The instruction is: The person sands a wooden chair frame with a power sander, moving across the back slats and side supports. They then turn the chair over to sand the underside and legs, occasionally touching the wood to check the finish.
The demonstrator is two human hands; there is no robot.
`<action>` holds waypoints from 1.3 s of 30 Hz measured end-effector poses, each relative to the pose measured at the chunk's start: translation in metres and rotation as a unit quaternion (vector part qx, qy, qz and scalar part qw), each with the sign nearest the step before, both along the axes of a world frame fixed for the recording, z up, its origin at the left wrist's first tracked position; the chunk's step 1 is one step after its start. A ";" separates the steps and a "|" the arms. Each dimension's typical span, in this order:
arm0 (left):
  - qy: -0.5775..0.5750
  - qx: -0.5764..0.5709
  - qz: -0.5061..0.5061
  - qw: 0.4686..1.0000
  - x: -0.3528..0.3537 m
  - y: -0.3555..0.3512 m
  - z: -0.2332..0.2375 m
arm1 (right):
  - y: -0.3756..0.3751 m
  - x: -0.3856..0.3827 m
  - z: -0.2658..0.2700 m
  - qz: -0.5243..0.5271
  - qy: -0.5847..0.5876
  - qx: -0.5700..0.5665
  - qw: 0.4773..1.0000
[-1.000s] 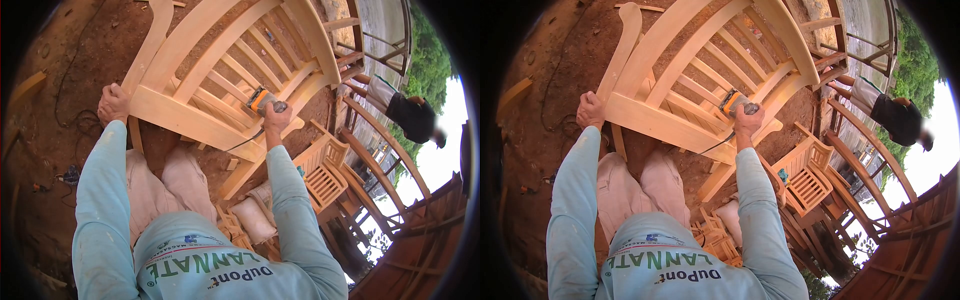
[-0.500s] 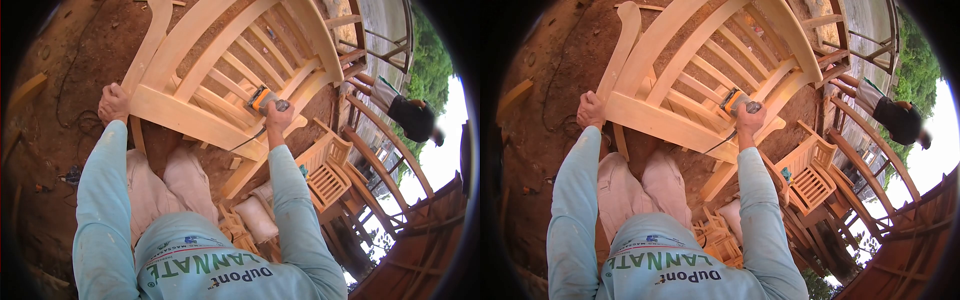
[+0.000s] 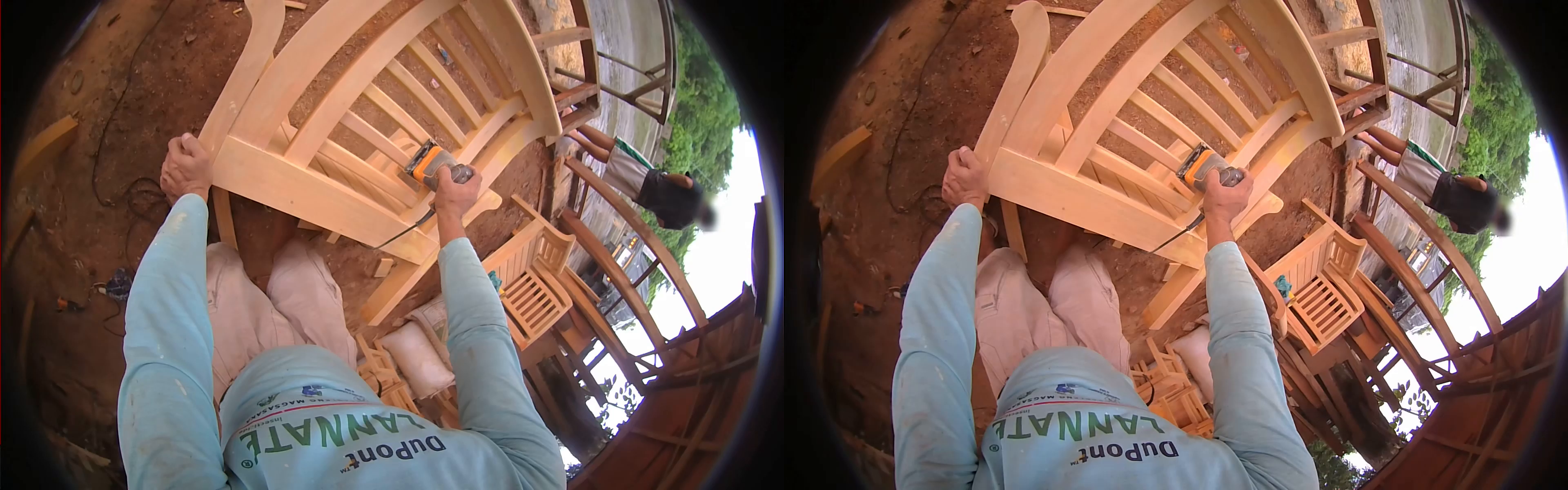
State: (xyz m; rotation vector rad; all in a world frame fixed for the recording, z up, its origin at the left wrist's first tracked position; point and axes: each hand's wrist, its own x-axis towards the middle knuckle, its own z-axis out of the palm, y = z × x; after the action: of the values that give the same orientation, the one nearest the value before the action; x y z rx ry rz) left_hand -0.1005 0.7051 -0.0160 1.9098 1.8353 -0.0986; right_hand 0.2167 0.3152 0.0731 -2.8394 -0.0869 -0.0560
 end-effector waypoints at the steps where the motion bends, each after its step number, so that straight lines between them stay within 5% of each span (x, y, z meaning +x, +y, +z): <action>1: 0.000 0.000 -0.002 1.000 0.001 0.000 0.001 | 0.000 0.001 -0.001 0.001 -0.002 -0.003 1.000; 39: -0.013 0.027 -0.002 1.000 0.000 0.000 -0.002 | 0.041 -0.011 0.014 -0.053 0.023 -0.006 0.998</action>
State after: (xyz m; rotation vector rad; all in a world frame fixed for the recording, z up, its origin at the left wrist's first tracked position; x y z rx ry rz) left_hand -0.1001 0.7052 -0.0181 1.9427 1.8343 -0.0254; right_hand 0.2062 0.3561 0.0870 -2.8526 0.0735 -0.0126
